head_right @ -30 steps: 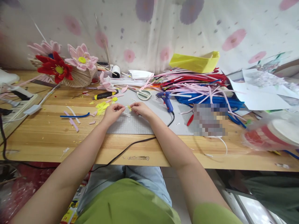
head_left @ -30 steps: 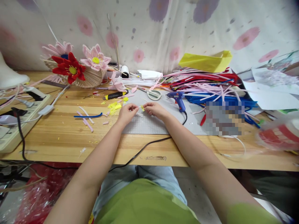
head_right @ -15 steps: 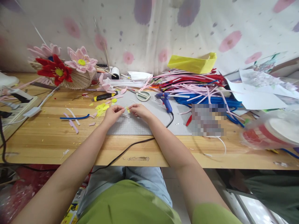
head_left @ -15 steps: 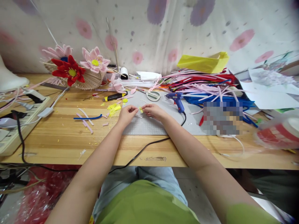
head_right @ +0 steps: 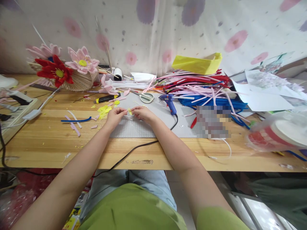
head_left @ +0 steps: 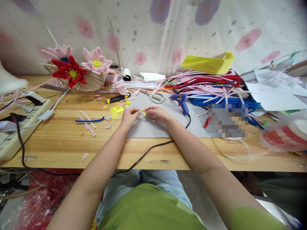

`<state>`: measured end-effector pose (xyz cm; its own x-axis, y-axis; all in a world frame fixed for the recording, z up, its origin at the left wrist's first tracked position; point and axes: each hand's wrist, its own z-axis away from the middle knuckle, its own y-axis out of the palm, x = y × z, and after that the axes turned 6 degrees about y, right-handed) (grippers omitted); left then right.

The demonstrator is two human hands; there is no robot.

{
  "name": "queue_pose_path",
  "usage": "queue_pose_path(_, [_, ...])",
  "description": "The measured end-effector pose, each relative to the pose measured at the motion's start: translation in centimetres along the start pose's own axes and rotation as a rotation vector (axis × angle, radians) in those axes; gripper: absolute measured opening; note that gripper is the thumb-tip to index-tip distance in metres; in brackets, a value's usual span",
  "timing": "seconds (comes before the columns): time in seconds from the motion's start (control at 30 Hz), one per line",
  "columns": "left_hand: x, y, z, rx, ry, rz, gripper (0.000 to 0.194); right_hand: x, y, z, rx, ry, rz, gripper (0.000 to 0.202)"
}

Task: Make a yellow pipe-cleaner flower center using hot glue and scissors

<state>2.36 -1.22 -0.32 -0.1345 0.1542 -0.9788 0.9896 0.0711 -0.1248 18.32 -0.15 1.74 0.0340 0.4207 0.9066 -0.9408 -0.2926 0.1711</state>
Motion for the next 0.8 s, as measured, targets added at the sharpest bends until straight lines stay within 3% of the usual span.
queue_pose_path(0.4, [-0.04, 0.07, 0.04, -0.013, 0.009, 0.013, 0.021, -0.03, 0.02, 0.08, 0.019, -0.003, 0.001, 0.01])
queue_pose_path(0.8, [-0.27, 0.19, 0.11, -0.025, 0.006, 0.051, 0.011, -0.05, -0.05, 0.15, 0.048, -0.027, 0.068, 0.015])
